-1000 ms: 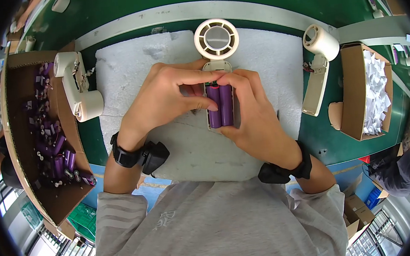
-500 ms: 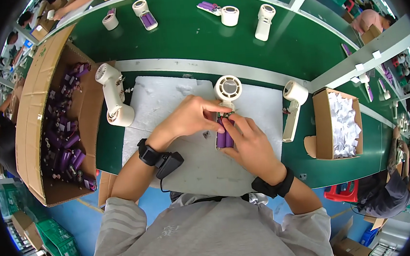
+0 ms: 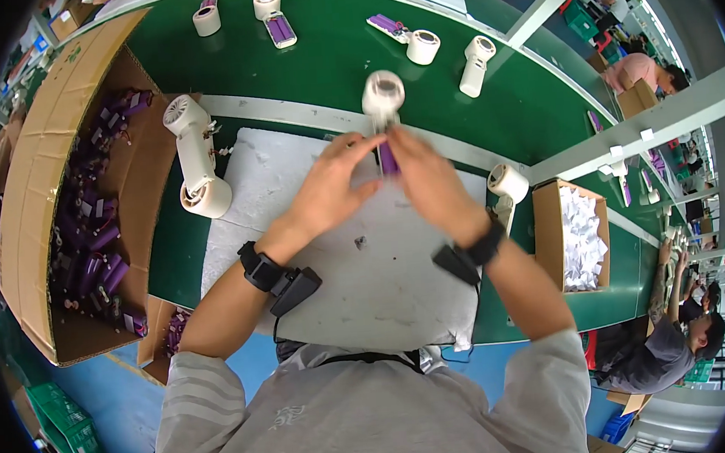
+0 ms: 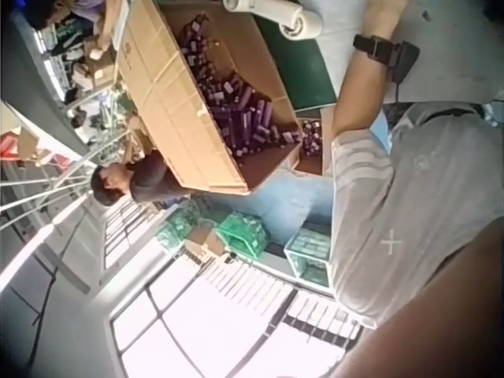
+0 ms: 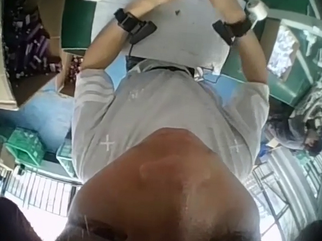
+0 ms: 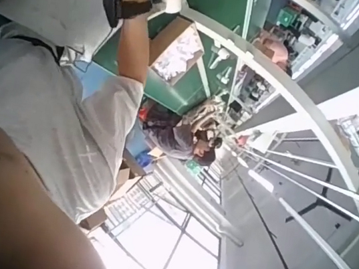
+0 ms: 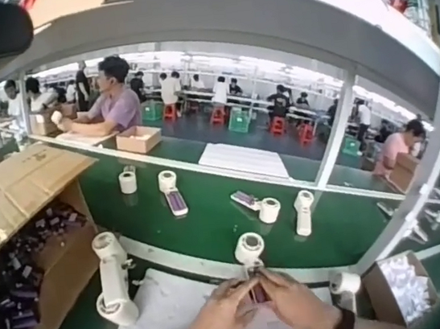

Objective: Assembling internal components and batteries into handheld portable fans.

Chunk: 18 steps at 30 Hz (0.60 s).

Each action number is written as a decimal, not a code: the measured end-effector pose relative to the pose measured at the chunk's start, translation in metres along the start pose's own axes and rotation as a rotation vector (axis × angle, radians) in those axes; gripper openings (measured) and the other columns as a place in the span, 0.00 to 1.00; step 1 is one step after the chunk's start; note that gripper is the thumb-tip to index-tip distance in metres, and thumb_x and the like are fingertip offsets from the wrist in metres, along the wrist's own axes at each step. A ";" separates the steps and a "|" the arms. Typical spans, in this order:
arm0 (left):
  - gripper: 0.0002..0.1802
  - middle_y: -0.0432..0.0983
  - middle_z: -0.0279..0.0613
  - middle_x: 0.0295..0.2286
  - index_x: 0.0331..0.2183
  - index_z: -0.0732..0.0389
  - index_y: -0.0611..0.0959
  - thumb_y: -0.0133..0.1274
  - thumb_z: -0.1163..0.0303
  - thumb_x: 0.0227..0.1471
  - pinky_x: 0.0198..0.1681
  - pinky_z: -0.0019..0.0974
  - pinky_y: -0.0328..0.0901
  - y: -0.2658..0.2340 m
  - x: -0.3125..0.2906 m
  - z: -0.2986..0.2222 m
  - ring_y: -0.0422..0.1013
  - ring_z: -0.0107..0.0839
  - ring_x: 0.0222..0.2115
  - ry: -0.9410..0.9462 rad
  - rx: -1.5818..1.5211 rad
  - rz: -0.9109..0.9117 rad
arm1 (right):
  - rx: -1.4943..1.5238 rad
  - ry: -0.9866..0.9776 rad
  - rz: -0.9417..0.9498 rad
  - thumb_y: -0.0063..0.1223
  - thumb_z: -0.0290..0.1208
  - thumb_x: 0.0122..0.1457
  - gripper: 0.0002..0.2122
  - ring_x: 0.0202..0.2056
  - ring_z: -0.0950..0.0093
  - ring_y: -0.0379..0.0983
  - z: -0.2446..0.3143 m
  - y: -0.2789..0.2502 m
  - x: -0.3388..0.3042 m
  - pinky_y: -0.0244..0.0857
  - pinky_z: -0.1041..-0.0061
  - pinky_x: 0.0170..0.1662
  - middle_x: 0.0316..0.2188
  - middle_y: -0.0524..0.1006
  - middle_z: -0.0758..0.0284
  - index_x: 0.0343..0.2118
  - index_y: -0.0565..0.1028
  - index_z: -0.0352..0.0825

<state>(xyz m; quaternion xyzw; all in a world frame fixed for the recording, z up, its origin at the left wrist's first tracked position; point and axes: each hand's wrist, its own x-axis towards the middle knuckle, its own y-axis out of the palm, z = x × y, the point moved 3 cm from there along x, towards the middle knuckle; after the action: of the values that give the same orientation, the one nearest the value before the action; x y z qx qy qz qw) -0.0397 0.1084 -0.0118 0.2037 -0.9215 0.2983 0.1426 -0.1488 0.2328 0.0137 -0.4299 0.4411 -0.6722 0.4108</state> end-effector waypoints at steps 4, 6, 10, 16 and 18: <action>0.28 0.67 0.55 0.50 0.51 0.54 0.75 0.60 0.72 0.45 0.52 0.45 0.65 0.004 0.000 0.009 0.66 0.53 0.50 -0.026 0.033 0.031 | -0.198 0.180 -0.144 0.61 0.27 0.49 0.27 0.55 0.53 0.64 -0.009 -0.023 0.052 0.61 0.65 0.57 0.56 0.66 0.51 0.53 0.67 0.27; 0.27 0.66 0.55 0.51 0.51 0.55 0.75 0.59 0.71 0.46 0.53 0.46 0.64 0.001 -0.003 0.012 0.65 0.54 0.51 -0.047 0.039 0.007 | -0.109 0.204 -0.102 0.60 0.30 0.51 0.27 0.55 0.52 0.64 -0.004 -0.038 0.052 0.61 0.65 0.56 0.56 0.66 0.50 0.54 0.67 0.29; 0.24 0.69 0.51 0.47 0.48 0.54 0.77 0.60 0.71 0.46 0.52 0.43 0.65 0.003 -0.006 0.008 0.65 0.49 0.51 -0.094 0.101 -0.032 | -0.116 0.379 -0.063 0.59 0.37 0.53 0.29 0.56 0.50 0.62 -0.036 -0.062 -0.019 0.59 0.62 0.57 0.57 0.64 0.48 0.58 0.65 0.34; 0.18 0.69 0.47 0.47 0.44 0.56 0.80 0.58 0.70 0.48 0.48 0.43 0.67 -0.008 0.000 0.000 0.69 0.46 0.47 -0.062 -0.026 -0.088 | -0.399 0.550 0.010 0.57 0.35 0.55 0.32 0.56 0.50 0.63 -0.060 -0.058 -0.131 0.60 0.60 0.56 0.56 0.63 0.44 0.62 0.58 0.35; 0.17 0.70 0.46 0.46 0.43 0.56 0.80 0.58 0.70 0.48 0.47 0.43 0.68 -0.016 0.001 -0.003 0.70 0.45 0.46 -0.052 -0.044 -0.118 | 0.114 0.704 -0.116 0.54 0.30 0.56 0.30 0.52 0.54 0.68 -0.048 -0.053 -0.137 0.63 0.63 0.53 0.52 0.68 0.45 0.62 0.58 0.35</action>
<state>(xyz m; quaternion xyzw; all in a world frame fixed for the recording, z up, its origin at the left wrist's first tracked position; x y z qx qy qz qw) -0.0329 0.0979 -0.0011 0.2620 -0.9177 0.2636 0.1404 -0.1627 0.3866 0.0231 -0.1730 0.4923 -0.8247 0.2181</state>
